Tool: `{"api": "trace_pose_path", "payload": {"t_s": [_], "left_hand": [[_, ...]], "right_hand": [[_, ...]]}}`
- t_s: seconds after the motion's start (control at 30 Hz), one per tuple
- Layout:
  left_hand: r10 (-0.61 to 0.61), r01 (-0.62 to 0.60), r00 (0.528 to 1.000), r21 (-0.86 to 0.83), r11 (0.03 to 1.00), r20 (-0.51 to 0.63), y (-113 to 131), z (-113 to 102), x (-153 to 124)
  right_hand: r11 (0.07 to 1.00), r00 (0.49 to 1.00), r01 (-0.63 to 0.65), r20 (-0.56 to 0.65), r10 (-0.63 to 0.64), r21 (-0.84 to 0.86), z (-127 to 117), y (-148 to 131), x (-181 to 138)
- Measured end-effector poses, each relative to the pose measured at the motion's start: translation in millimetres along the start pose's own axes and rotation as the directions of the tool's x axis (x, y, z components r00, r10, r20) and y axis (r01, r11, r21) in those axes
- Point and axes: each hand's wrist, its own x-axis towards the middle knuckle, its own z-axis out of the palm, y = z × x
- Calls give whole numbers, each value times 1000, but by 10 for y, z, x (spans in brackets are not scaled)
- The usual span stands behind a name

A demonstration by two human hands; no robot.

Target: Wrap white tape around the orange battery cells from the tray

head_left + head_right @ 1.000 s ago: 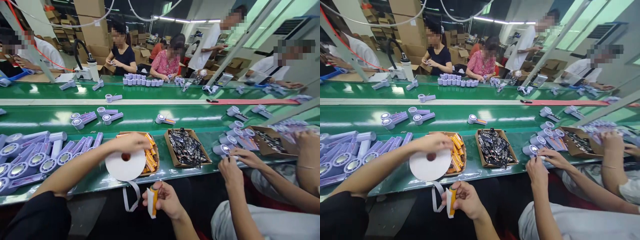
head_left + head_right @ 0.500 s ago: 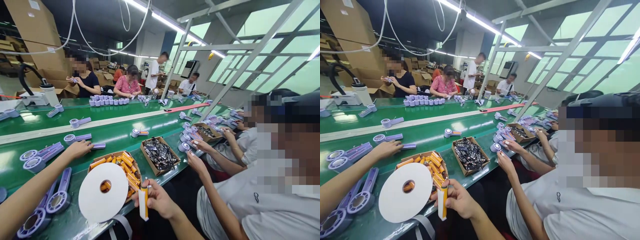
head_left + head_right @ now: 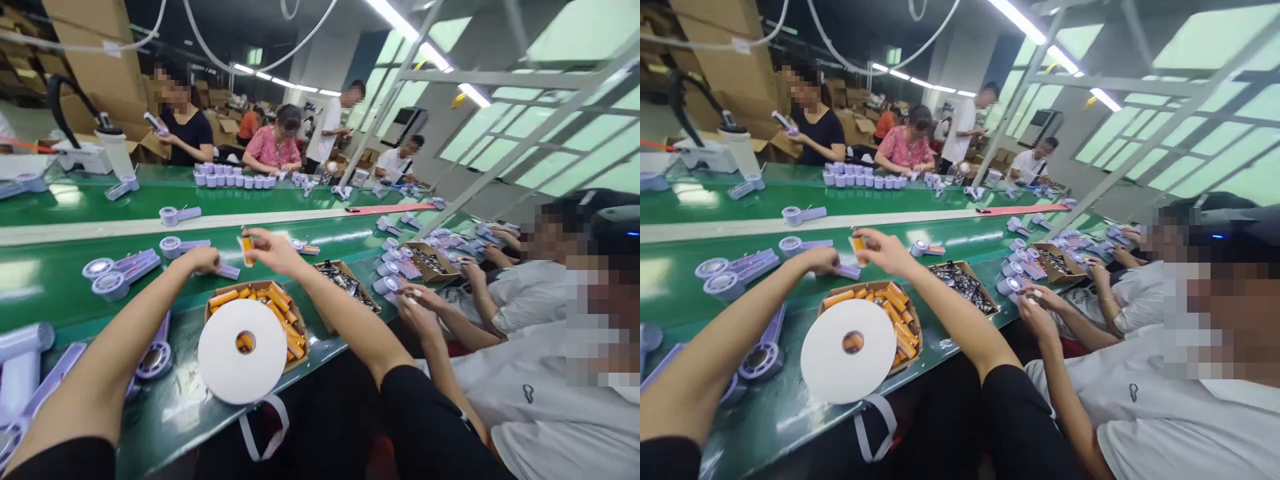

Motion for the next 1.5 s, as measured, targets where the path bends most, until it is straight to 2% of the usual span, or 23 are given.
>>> {"api": "trace_pose_path", "payload": {"t_s": [0.07,0.17,0.27,0.4,0.7,0.9,1.1,1.3,1.5], "left_hand": [[-1,2,1000,-64,998,9,-30,9,19],[-34,28,999,-119,992,-42,-67,81,39],[-73,61,993,-134,989,-88,-36,157,51],[-88,73,991,-139,988,-104,66,192,96],[-130,107,986,-193,975,-109,141,169,214],[-161,115,970,-239,964,-181,193,159,285],[-168,100,962,-290,952,-218,176,152,366],[-169,92,959,-313,945,-226,198,164,419],[-171,100,959,-296,950,-226,316,153,400]], "right_hand": [[991,998,-51,-54,45,-122,-40,231,186],[940,992,-117,-86,94,-320,-47,552,318],[876,995,-102,-33,98,-472,10,752,351],[843,994,-66,34,100,-534,135,867,373],[745,983,-15,125,132,-667,217,882,385],[583,962,4,161,219,-813,239,784,392],[443,915,61,227,333,-894,262,684,472],[383,854,147,312,417,-912,258,664,521],[347,836,171,323,445,-922,240,659,544]]}}
